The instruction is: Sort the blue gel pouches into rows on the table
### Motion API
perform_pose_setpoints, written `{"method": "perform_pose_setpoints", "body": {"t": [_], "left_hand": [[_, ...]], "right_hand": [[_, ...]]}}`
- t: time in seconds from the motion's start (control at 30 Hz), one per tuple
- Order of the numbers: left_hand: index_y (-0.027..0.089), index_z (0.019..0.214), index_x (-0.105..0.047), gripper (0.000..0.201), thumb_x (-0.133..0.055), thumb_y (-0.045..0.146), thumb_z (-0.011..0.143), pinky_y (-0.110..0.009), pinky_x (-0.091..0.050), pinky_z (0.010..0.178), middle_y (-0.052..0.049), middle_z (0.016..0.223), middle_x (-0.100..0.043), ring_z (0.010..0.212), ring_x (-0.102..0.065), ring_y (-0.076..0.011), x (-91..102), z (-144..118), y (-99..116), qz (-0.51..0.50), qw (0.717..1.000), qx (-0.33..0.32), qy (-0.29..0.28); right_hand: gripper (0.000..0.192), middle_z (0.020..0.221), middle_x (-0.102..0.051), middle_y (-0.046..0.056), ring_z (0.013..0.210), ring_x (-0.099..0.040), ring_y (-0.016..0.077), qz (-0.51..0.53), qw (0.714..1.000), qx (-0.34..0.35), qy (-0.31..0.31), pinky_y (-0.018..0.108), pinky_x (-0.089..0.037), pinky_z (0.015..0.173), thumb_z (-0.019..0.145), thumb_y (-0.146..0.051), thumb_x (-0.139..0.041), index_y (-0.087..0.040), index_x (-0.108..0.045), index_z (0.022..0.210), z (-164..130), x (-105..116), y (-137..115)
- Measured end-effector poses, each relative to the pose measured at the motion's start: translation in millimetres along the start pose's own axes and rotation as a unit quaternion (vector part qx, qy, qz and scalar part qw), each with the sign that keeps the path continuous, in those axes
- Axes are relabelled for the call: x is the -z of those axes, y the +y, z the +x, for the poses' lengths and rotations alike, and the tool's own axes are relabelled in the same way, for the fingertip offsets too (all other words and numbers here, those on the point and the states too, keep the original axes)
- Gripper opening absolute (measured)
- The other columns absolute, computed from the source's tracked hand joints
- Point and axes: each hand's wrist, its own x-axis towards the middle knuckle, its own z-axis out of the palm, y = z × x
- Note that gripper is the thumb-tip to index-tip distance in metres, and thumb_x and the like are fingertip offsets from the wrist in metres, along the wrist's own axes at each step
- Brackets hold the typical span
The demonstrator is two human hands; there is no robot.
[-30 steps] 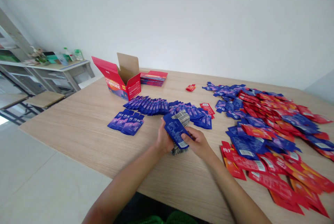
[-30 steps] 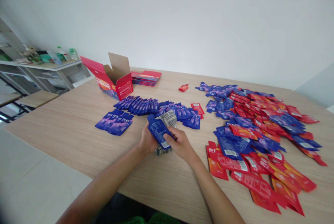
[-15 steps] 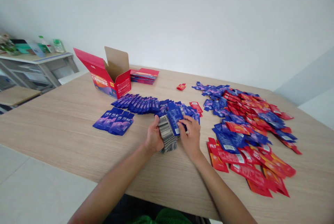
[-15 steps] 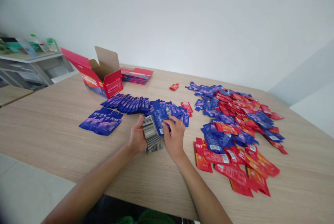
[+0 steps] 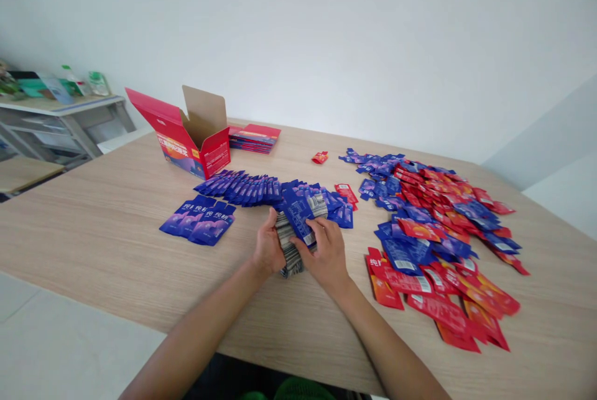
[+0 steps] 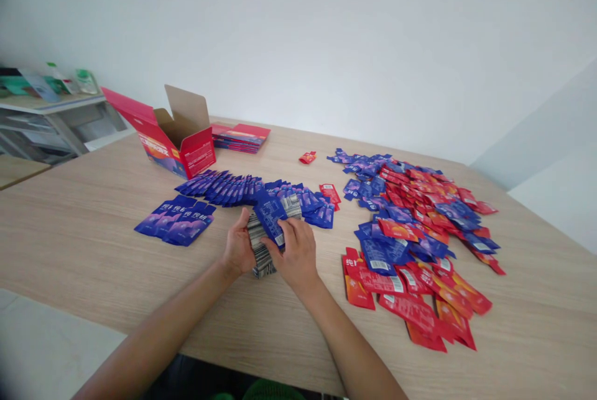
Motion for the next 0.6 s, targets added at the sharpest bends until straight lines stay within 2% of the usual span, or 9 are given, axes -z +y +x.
{"method": "perform_pose_setpoints", "body": {"t": [0.13, 0.23, 0.33, 0.47, 0.53, 0.6], "left_hand": [[0.011, 0.108, -0.073, 0.057, -0.042, 0.056, 0.097, -0.044, -0.057, 0.091, -0.016, 0.098, -0.078, 0.099, -0.073, -0.0312, 2.7, 2.0, 0.4, -0.006, 1.0, -0.005, 0.019], [0.009, 0.103, -0.075, 0.06, -0.041, 0.058, 0.096, -0.045, -0.056, 0.093, -0.017, 0.096, -0.078, 0.101, -0.072, -0.0325, 2.8, 0.8, 1.7, 0.011, 1.0, -0.008, 0.015], [0.009, 0.111, -0.073, 0.06, -0.04, 0.058, 0.097, -0.045, -0.056, 0.094, -0.016, 0.099, -0.078, 0.103, -0.072, -0.0318, 2.3, -0.9, -0.7, 0.029, 1.0, 0.004, -0.007], [0.012, 0.122, -0.07, 0.056, -0.042, 0.055, 0.098, -0.04, -0.056, 0.095, -0.013, 0.101, -0.078, 0.102, -0.073, -0.028, 4.0, -2.7, -12.4, 0.054, 0.998, 0.02, -0.014], [0.012, 0.125, -0.068, 0.063, -0.04, 0.061, 0.097, -0.04, -0.056, 0.095, -0.014, 0.103, -0.078, 0.103, -0.073, -0.0284, 5.5, -4.6, -18.4, 0.07, 0.996, 0.05, -0.019], [0.011, 0.129, -0.066, 0.078, -0.034, 0.072, 0.093, -0.043, -0.055, 0.096, -0.016, 0.107, -0.077, 0.106, -0.072, -0.0306, 6.4, -7.1, -22.1, 0.086, 0.992, 0.086, -0.026]], "right_hand": [[0.042, 0.112, -0.067, 0.015, 0.103, -0.064, 0.0295, 0.051, 0.997, 0.041, -0.049, 0.047, -0.056, 0.088, 0.095, -0.04, -0.062, -0.018, -0.055, 0.13, -0.3, 5.5, -6.9], [0.042, 0.113, -0.068, 0.014, 0.102, -0.066, 0.0278, 0.101, 0.992, -0.008, -0.073, 0.045, -0.058, 0.085, 0.099, -0.039, -0.055, -0.019, -0.05, 0.136, 1.0, 8.4, -10.6], [0.043, 0.116, -0.066, 0.013, 0.105, -0.065, 0.0264, 0.123, 0.987, -0.023, -0.096, 0.044, -0.057, 0.088, 0.101, -0.038, -0.051, -0.022, -0.048, 0.141, 2.6, 9.3, -10.7], [0.051, 0.109, -0.063, 0.013, 0.1, -0.062, 0.0286, 0.039, 0.995, -0.004, -0.091, 0.047, -0.055, 0.085, 0.096, -0.049, -0.057, -0.021, -0.054, 0.139, 2.8, 9.8, -8.4], [0.055, 0.124, -0.06, 0.017, 0.114, -0.058, 0.0336, -0.018, 0.997, 0.015, -0.076, 0.054, -0.049, 0.095, 0.094, -0.053, -0.058, -0.02, -0.054, 0.139, 2.5, 10.6, -7.0], [0.061, 0.147, -0.047, 0.021, 0.135, -0.045, 0.0375, -0.051, 0.995, 0.035, -0.077, 0.061, -0.036, 0.108, 0.096, -0.051, -0.053, -0.019, -0.045, 0.147, 2.9, 11.6, -5.0]]}}
